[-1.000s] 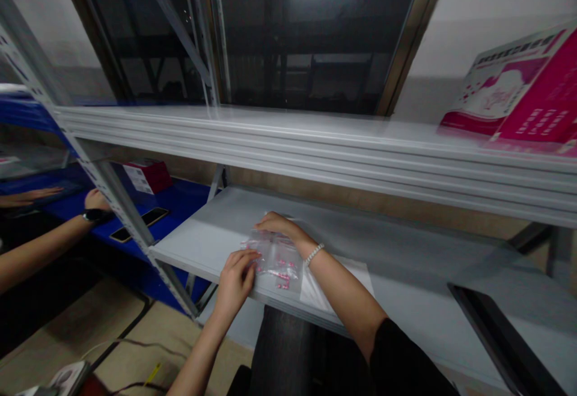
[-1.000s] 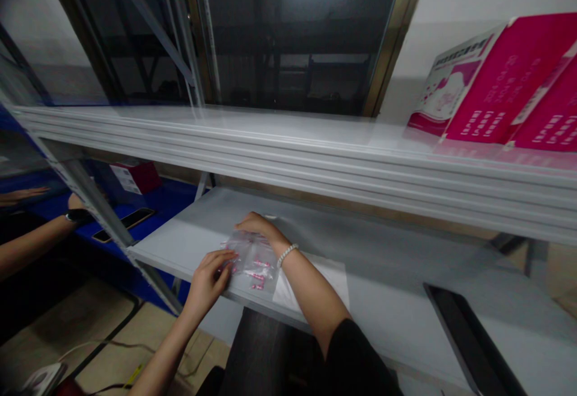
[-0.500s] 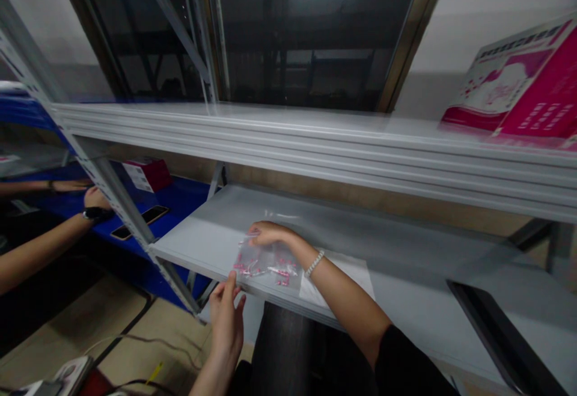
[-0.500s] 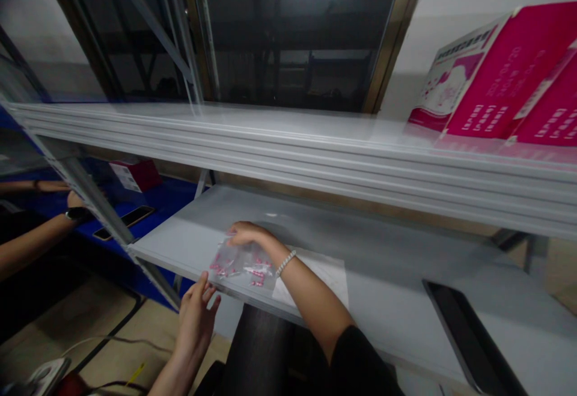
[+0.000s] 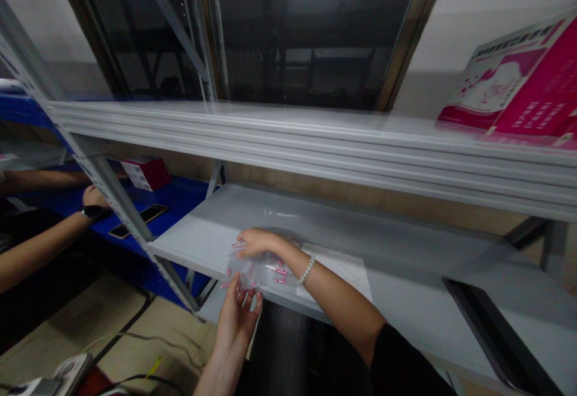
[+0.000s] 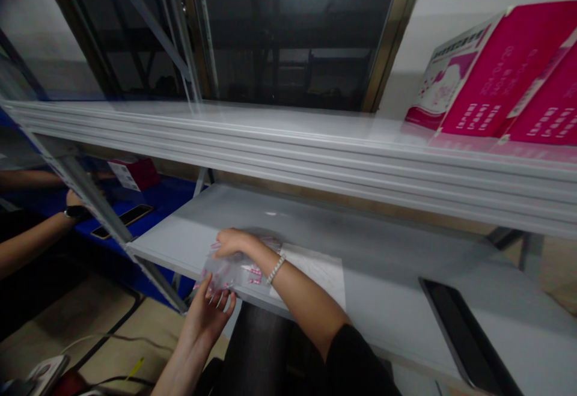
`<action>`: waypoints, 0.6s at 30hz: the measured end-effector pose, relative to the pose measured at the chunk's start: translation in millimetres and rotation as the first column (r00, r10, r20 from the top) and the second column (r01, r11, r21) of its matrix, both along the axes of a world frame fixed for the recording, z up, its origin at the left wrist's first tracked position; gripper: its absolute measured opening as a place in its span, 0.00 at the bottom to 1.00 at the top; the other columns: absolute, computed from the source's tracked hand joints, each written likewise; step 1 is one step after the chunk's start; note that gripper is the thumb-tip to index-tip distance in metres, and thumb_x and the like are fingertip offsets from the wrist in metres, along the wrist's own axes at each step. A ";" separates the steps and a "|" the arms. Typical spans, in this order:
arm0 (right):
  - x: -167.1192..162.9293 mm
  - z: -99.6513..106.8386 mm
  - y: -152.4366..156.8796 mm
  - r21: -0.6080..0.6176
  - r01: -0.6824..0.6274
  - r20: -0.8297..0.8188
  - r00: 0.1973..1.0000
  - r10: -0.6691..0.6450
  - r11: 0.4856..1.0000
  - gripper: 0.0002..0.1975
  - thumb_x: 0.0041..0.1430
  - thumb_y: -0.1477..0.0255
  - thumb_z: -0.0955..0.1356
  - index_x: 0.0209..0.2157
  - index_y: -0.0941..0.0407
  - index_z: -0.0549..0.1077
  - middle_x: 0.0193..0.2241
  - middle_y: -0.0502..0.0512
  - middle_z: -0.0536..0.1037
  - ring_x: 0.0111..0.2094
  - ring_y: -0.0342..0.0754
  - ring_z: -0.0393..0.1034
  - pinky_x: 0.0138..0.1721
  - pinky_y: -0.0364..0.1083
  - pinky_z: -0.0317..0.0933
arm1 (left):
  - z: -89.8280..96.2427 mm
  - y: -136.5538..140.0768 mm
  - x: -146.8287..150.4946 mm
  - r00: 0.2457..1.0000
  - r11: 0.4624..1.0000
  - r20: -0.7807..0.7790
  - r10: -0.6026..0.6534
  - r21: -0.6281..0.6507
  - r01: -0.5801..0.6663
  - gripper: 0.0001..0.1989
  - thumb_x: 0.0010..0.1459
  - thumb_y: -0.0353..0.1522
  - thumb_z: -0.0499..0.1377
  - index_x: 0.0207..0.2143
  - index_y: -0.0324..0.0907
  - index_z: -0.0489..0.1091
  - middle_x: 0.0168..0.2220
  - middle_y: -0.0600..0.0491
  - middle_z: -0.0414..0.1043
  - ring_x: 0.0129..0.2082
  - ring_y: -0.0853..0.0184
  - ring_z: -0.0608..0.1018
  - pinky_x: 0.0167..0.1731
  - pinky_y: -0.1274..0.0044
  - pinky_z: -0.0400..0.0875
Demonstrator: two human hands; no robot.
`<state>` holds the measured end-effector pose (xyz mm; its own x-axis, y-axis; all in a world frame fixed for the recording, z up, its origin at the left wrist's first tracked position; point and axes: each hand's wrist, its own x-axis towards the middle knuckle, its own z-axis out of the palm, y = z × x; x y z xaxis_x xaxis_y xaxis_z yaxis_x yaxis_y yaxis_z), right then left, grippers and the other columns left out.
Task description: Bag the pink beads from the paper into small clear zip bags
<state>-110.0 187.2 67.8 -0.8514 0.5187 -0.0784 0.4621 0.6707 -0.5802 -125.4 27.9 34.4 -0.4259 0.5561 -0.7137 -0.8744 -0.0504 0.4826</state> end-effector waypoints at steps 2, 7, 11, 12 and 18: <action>-2.2 -0.5 -4.9 -0.004 -0.047 0.053 0.997 0.047 0.999 0.08 0.62 0.69 0.70 0.38 0.60 0.74 0.37 0.53 0.77 0.37 0.47 0.74 0.41 0.50 0.70 | 1.1 0.1 -2.6 1.000 1.000 -0.018 0.012 0.025 -0.012 0.08 0.63 0.29 0.58 0.28 0.43 0.66 0.24 0.59 0.69 0.18 0.73 0.71 0.22 0.78 0.72; -3.3 -1.5 -13.8 -0.022 -0.104 0.079 0.991 0.106 0.994 0.08 0.62 0.69 0.70 0.39 0.60 0.74 0.40 0.54 0.77 0.41 0.49 0.74 0.44 0.52 0.69 | -4.3 -1.8 -5.0 0.995 0.998 -0.100 0.011 0.067 -0.005 0.09 0.60 0.22 0.56 0.28 0.41 0.67 0.25 0.57 0.71 0.20 0.73 0.74 0.25 0.76 0.74; 3.2 0.9 -7.8 -0.101 -0.159 0.032 0.986 0.163 0.982 0.10 0.56 0.74 0.73 0.40 0.61 0.75 0.38 0.55 0.78 0.39 0.49 0.74 0.43 0.50 0.68 | -18.0 -3.8 -2.7 0.957 0.993 -0.287 0.033 0.118 0.001 0.08 0.54 0.20 0.58 0.31 0.40 0.69 0.29 0.54 0.74 0.25 0.72 0.76 0.29 0.77 0.74; 6.3 2.1 -4.7 -0.129 -0.175 0.017 0.984 0.179 0.976 0.14 0.54 0.75 0.74 0.43 0.61 0.75 0.39 0.56 0.78 0.39 0.49 0.74 0.43 0.49 0.68 | -21.1 -3.9 -2.8 0.935 0.991 -0.352 0.039 0.135 0.009 0.07 0.52 0.21 0.59 0.32 0.40 0.69 0.29 0.53 0.75 0.27 0.71 0.77 0.30 0.78 0.74; 26.7 11.3 14.9 -0.270 -0.282 -0.148 0.957 0.250 0.921 0.32 0.51 0.77 0.75 0.58 0.61 0.66 0.48 0.58 0.76 0.45 0.49 0.71 0.45 0.44 0.66 | -25.3 5.7 -21.5 0.620 0.983 -0.781 0.076 0.163 0.085 0.15 0.46 0.33 0.66 0.38 0.41 0.69 0.32 0.55 0.73 0.32 0.66 0.75 0.35 0.76 0.70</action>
